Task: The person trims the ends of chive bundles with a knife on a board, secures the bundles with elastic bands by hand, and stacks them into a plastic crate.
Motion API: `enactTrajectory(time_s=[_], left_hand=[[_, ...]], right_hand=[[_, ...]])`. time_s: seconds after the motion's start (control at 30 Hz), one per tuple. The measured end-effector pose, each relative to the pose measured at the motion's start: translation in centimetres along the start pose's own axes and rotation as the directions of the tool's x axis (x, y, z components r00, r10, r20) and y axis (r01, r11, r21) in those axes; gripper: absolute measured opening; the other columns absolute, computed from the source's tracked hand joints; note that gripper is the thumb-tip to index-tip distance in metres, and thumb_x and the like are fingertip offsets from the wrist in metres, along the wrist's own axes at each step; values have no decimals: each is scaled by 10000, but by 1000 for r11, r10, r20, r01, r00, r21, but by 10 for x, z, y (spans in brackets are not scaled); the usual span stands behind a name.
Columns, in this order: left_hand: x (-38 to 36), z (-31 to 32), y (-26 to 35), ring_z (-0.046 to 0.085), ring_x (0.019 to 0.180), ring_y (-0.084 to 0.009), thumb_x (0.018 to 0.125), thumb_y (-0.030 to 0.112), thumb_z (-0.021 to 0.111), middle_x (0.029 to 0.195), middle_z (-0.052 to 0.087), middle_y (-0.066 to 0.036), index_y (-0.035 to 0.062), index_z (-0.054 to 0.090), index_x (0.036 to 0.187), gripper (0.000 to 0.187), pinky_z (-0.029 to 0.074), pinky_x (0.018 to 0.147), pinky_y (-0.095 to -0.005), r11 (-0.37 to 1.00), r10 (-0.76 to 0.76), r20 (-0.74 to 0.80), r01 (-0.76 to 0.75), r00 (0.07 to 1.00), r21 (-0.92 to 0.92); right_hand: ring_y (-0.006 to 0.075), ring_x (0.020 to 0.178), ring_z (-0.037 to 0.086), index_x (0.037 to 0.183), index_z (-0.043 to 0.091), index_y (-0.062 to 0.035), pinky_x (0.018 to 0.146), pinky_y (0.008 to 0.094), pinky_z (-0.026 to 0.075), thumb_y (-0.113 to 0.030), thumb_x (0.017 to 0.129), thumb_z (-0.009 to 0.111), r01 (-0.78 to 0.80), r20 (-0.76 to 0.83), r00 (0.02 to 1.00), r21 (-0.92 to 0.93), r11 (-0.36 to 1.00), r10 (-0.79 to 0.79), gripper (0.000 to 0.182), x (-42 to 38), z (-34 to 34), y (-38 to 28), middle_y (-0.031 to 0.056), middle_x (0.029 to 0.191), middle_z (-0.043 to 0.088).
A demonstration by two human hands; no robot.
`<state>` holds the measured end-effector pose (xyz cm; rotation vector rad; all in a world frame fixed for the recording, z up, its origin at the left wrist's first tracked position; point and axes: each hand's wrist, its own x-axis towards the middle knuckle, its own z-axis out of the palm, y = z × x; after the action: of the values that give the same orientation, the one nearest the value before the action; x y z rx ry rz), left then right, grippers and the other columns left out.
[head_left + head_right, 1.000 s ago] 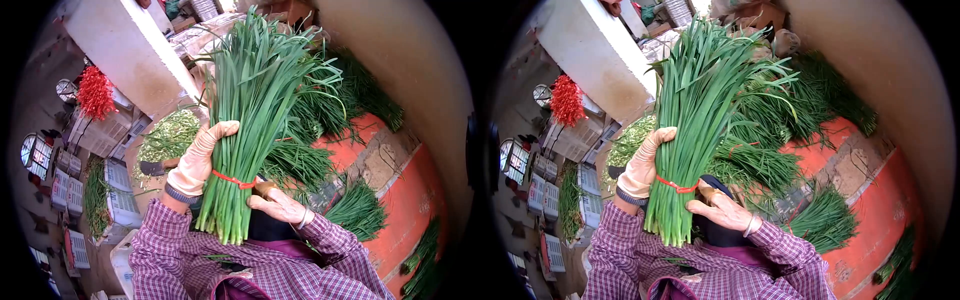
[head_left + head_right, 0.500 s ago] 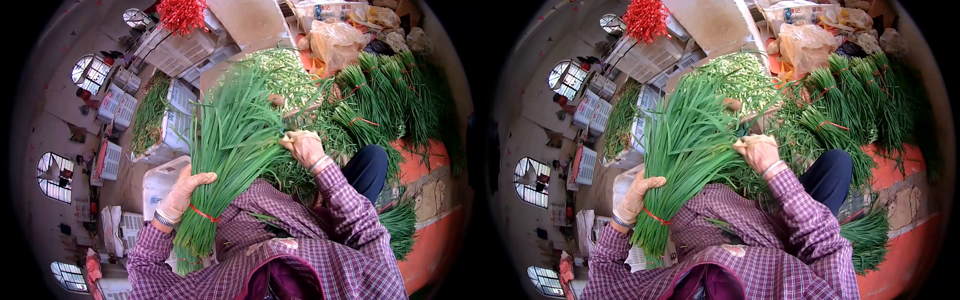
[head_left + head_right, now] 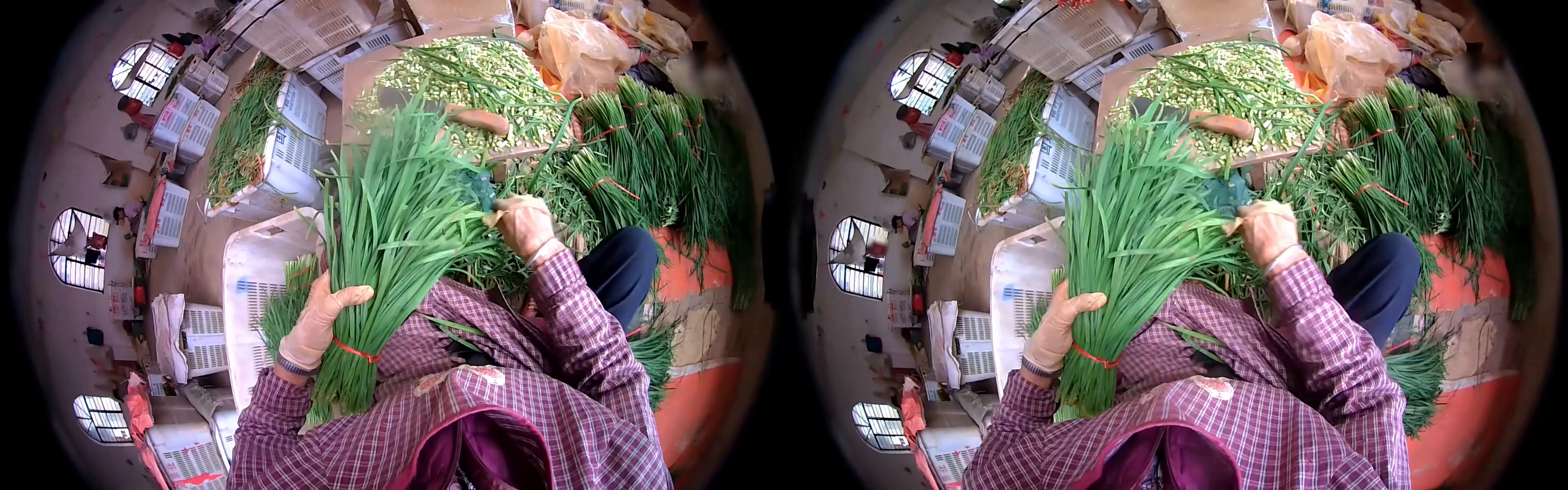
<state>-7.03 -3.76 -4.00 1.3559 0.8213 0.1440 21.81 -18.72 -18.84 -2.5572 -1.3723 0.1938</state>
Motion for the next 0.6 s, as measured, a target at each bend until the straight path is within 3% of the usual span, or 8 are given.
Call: enactTrajectory(time_s=[0.03, 0.07, 0.13, 0.2, 0.3, 0.33, 0.47, 0.6], left_hand=[[-1, -1, -4, 647, 931, -112, 843, 114, 734, 1085, 677, -48, 3, 580, 1255, 454, 530, 865, -272, 1000, 0, -12, 0, 1000, 1], [-2, 0, -6, 647, 931, -112, 843, 114, 734, 1085, 677, -48, 3, 580, 1255, 454, 530, 865, -272, 1000, -1, -19, 1, 1000, -2], [-5, 7, -12, 654, 909, -116, 846, 104, 740, 1049, 689, -46, 3, 601, 1225, 417, 537, 853, -269, 998, -1, -27, -1, 1000, -57], [-4, 14, -16, 652, 919, -118, 842, 106, 732, 1060, 685, -48, -3, 590, 1236, 433, 534, 858, -271, 1000, 4, -28, -4, 1000, -31], [-6, 21, -19, 651, 939, -124, 818, 91, 721, 1078, 679, -55, -15, 572, 1258, 476, 529, 878, -278, 999, 29, -57, -27, 998, 35], [-7, 23, -21, 651, 939, -124, 818, 91, 721, 1078, 679, -55, -15, 572, 1258, 476, 529, 878, -278, 999, 30, -58, -28, 998, 35], [-13, 31, -26, 649, 945, -123, 795, 76, 743, 1093, 681, -56, -10, 571, 1263, 506, 524, 899, -280, 998, 56, -84, -55, 995, 11], [-14, 29, -34, 680, 959, -157, 812, -2, 772, 1123, 682, -90, 1, 553, 1300, 535, 583, 861, -291, 996, 79, -63, -81, 995, -38]], right_hand=[[257, 764, 679, 1035, 717, -133, 691, 378, 541, -185, 877, 641, -38, -34, 999, -63, 997, 36, 182, -5, -1, 20, 63, 825, 690], [295, 819, 679, 1062, 720, -129, 736, 410, 544, -180, 879, 632, 64, -372, 928, 237, 969, 30, 209, -21, -19, 25, 103, 869, 692], [324, 843, 672, 1043, 706, -84, 757, 420, 535, -93, 867, 638, 155, -549, 834, 317, 936, 48, 189, -36, -62, 19, 137, 908, 690], [289, 814, 672, 1036, 698, -42, 739, 376, 528, -65, 876, 652, 159, -530, 828, 536, 829, 184, 168, -45, -96, -2, 121, 899, 690], [197, 750, 645, 1011, 699, 14, 697, 299, 513, -108, 907, 677, 232, -333, 935, 837, 497, 125, 162, -58, -123, -41, 83, 895, 684], [199, 743, 654, 950, 717, 24, 696, 300, 518, -134, 891, 702, 327, -381, 924, 807, 491, 12, 169, -54, -115, -47, 83, 913, 694], [215, 753, 683, 913, 740, 13, 700, 318, 524, -285, 862, 732, 247, -227, 969, 859, 448, -100, 302, -42, -95, -70, 87, 927, 709], [239, 755, 681, 885, 734, -19, 713, 319, 519, -265, 867, 714, 93, -100, 995, 913, 397, -5, 248, -40, -76, -86, 85, 845, 691]])
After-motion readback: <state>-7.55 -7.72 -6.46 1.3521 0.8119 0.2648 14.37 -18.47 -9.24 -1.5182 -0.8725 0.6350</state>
